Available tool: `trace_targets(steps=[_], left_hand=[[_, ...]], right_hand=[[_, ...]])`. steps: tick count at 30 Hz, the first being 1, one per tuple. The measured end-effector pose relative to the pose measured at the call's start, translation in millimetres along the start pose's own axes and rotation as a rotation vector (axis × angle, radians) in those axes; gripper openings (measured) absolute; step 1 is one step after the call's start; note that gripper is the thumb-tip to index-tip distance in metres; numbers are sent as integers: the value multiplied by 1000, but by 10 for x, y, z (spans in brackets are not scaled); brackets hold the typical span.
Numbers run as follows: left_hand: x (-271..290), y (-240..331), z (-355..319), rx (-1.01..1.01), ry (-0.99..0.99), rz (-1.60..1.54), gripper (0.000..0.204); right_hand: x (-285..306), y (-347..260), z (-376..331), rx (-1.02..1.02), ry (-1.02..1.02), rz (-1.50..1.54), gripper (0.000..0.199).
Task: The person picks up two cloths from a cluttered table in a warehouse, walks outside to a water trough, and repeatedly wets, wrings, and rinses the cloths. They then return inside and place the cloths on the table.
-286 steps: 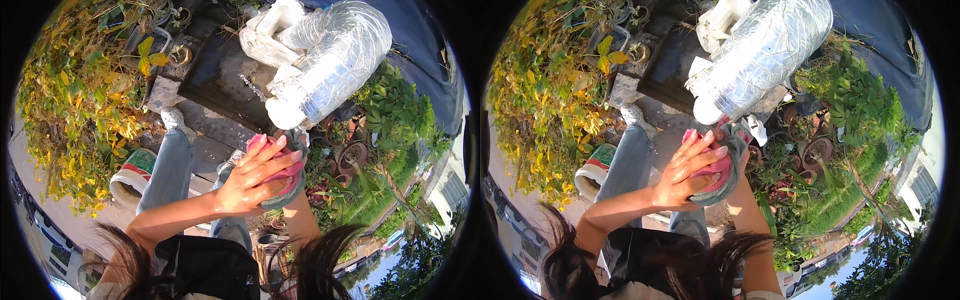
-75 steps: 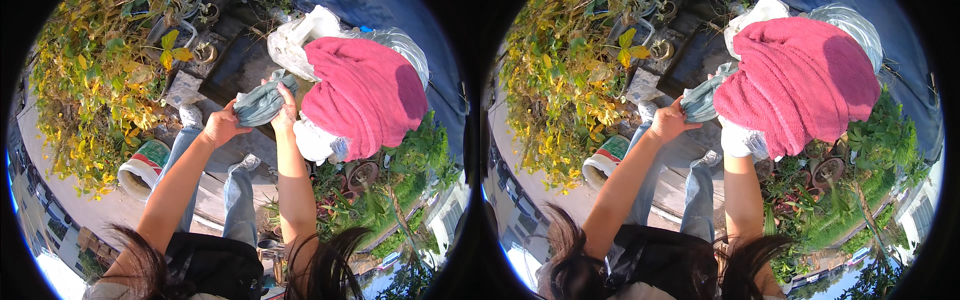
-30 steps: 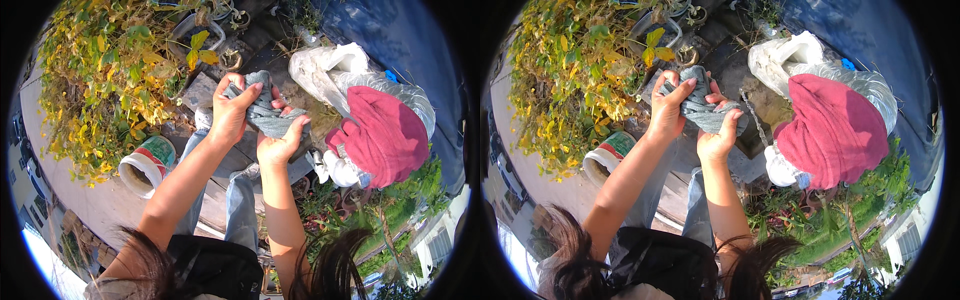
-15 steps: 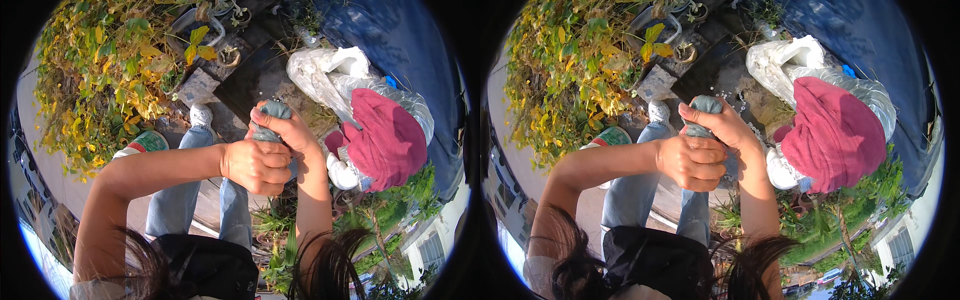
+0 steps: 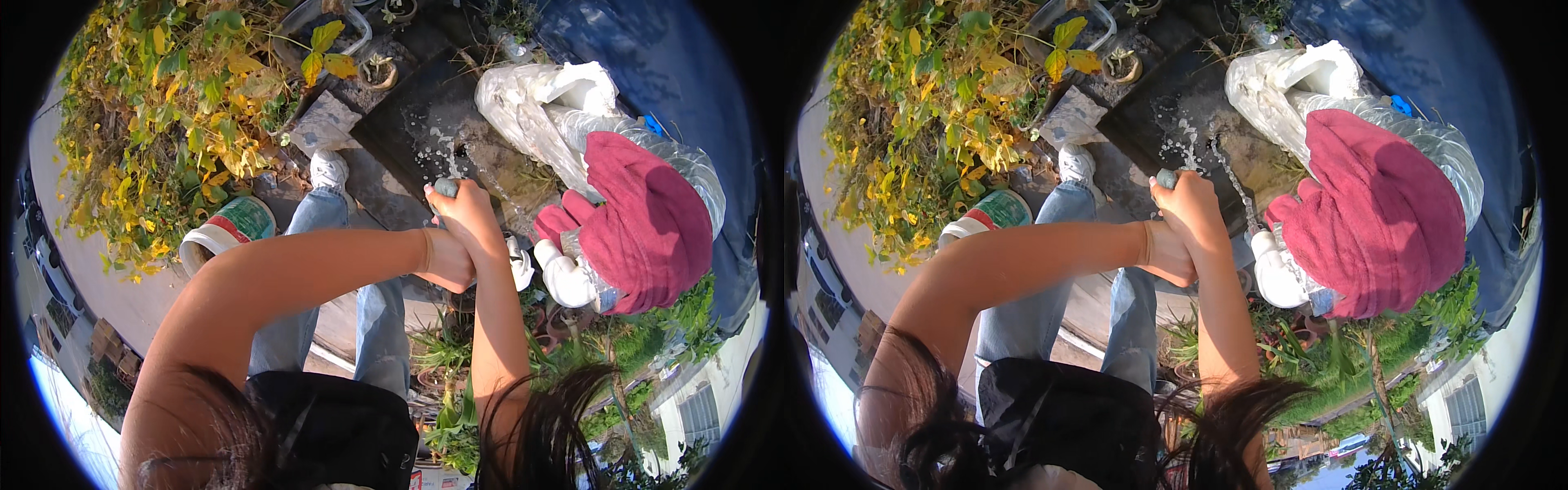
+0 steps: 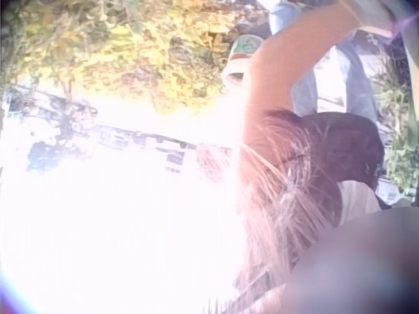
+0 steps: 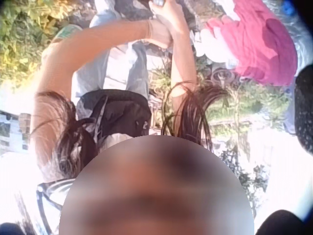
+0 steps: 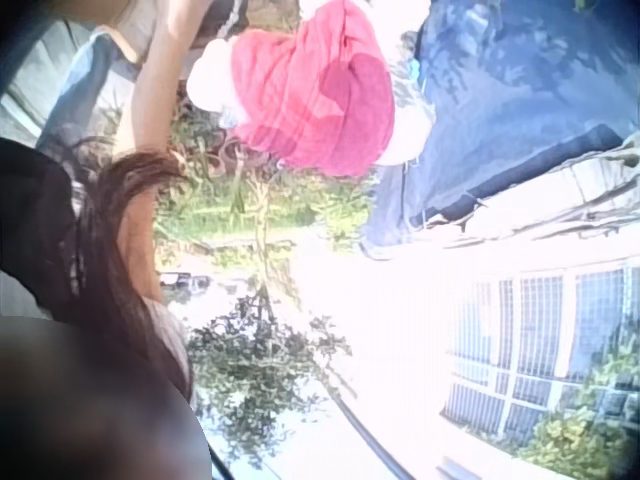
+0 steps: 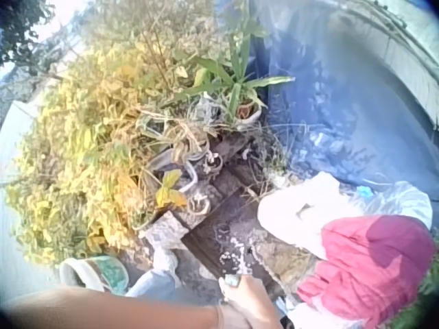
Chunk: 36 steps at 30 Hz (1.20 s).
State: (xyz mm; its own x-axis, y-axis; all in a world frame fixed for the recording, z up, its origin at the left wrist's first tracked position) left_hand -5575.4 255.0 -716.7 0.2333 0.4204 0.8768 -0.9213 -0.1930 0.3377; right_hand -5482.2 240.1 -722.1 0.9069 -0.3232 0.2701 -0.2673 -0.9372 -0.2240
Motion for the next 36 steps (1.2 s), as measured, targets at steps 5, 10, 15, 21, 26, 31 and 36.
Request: trace_targets(steps=[5,10,15,21,26,31,36], left_hand=[[-287,51,200,38,70,-96,9],[-314,10,134,-211,-332,-115,14],[52,-254,-309,426,300,-27,66],[-146,-612,-660,1488,1413,-1208,53],[-200,-765,-565,1429,1887,-1605,44],[-194,-727,-449,1331,1801,-1716,36],[-238,-730,-431,1443,1604,-1621,39]], right_hand=[[-94,299,107,-55,51,67,36],[-79,806,285,-94,-188,793,28],[161,1262,458,-102,-414,1192,51],[399,1418,424,432,-295,909,65],[397,1582,459,156,-456,1420,68],[648,1618,352,297,-82,1054,51],[715,1450,224,458,693,340,19]])
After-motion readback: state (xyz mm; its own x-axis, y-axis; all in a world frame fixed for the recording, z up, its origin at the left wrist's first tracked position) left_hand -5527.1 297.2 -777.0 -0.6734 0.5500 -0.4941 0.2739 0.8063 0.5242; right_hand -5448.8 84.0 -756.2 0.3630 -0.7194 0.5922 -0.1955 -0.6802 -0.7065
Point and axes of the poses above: each hand's wrist, its own z-axis towards the middle knuckle, its own x-axis out of the back of the hand, y = z × x, the point moved 3 cm from there along z, towards the middle knuckle, and after that the axes turned 15 degrees about -x, right-handed, at the moved point
